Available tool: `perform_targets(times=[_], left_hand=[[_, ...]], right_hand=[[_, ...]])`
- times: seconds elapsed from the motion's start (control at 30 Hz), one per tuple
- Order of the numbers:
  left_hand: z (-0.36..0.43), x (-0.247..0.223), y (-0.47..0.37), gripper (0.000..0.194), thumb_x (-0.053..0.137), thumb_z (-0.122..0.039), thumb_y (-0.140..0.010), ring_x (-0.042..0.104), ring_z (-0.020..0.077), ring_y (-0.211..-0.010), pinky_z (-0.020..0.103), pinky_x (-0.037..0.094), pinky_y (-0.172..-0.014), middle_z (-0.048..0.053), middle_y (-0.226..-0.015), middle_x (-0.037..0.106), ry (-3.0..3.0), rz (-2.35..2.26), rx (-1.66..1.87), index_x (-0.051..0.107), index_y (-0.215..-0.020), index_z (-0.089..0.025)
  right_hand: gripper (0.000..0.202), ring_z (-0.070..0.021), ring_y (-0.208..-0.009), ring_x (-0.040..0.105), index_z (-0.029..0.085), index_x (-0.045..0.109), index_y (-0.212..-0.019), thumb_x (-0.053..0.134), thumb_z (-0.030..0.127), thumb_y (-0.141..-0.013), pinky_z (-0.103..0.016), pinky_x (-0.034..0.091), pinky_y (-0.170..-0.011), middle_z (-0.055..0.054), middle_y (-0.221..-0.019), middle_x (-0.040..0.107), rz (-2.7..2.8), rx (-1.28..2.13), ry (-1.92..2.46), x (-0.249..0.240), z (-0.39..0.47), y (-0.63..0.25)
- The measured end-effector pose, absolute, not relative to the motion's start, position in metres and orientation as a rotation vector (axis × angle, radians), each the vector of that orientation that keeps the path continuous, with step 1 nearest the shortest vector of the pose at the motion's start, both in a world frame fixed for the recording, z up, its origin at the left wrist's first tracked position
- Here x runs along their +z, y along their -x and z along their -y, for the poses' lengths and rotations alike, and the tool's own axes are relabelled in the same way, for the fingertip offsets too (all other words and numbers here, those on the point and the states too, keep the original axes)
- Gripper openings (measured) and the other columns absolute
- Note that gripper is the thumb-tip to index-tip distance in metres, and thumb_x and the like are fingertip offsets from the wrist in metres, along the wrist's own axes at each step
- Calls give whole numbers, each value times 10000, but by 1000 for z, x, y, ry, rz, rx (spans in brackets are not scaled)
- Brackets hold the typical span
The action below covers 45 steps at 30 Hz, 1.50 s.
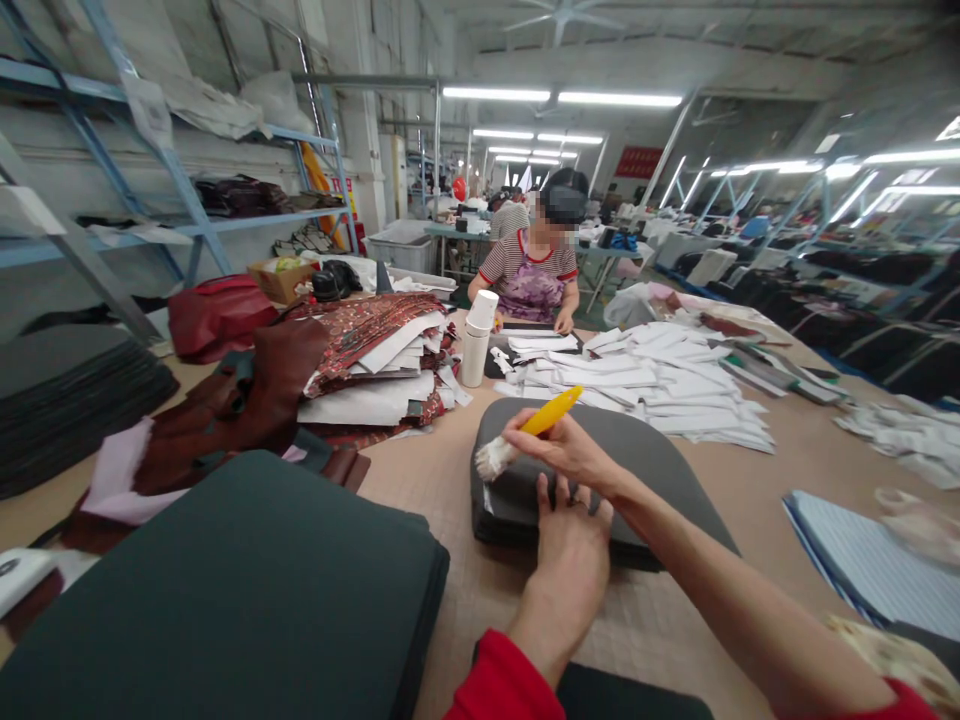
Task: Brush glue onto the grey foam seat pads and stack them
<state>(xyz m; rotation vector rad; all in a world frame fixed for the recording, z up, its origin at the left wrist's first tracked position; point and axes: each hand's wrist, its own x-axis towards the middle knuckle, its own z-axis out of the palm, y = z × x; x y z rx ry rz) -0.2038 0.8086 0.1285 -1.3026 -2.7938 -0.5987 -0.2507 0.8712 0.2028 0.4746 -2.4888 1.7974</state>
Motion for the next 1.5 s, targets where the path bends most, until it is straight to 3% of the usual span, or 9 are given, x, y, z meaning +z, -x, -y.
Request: perform_targets(times=[0.17,0.3,0.6,0.87,1.0,1.1,1.3,1.5], left_hand=[[-804,139,205,364,439,-243,-869,264,322,-1324,561,169,-1093,110,-1374,431,1362,2894,-613,506,-1222,-179],[-804,135,205,393,373,-273,-902,228,319,-1340,569,177,-1089,110,-1409,384,1345,2898,-687,459,-1279,-197],[-799,144,209,407,272,-272,-928,163,351,-1341,573,151,-1093,148,-1413,362,1356,2929,-837,511,-1238,-157],[-801,144,208,377,348,-201,-903,165,316,-1339,536,177,-1104,123,-1409,372,1311,2920,-796,507,-1246,-190],[-805,140,213,378,342,-271,-915,150,326,-1336,569,160,-1092,124,-1413,355,1348,2974,-808,514,-1245,-201],[-807,137,216,438,527,-355,-838,150,340,-1337,588,148,-1085,131,-1416,342,1366,2959,-819,509,-1251,-209],[-809,127,216,461,602,-360,-789,194,330,-1334,603,183,-1071,98,-1407,365,1318,2917,-815,529,-1231,-252],[-809,117,217,436,600,-391,-786,246,324,-1325,607,228,-1060,63,-1392,399,1277,2835,-762,545,-1207,-292]], right_hand=[[293,-90,-562,434,154,601,-763,624,446,-760,-212,338,-506,14,-628,523,2575,1887,-531,205,-876,252],[316,-100,-589,463,147,584,-748,627,459,-746,-222,361,-548,10,-626,532,2618,1959,-578,196,-873,264],[358,-74,-476,355,149,554,-661,603,498,-720,-235,282,-474,36,-533,472,2486,1743,-405,192,-890,333],[363,-94,-467,370,135,571,-692,576,497,-710,-245,289,-471,38,-485,432,2413,1592,-143,178,-940,370],[397,-101,-496,385,128,573,-814,570,508,-701,-251,317,-489,33,-545,455,2334,1559,-62,187,-963,362],[391,-110,-553,416,133,587,-898,566,484,-725,-252,346,-529,20,-615,491,2336,1576,-153,196,-961,357],[352,-172,-752,522,126,646,-853,637,435,-685,-298,421,-719,-51,-803,613,2473,1617,-393,196,-959,369],[413,-184,-753,528,119,641,-839,641,483,-642,-308,415,-729,-52,-795,617,2495,1537,-212,194,-1007,355]])
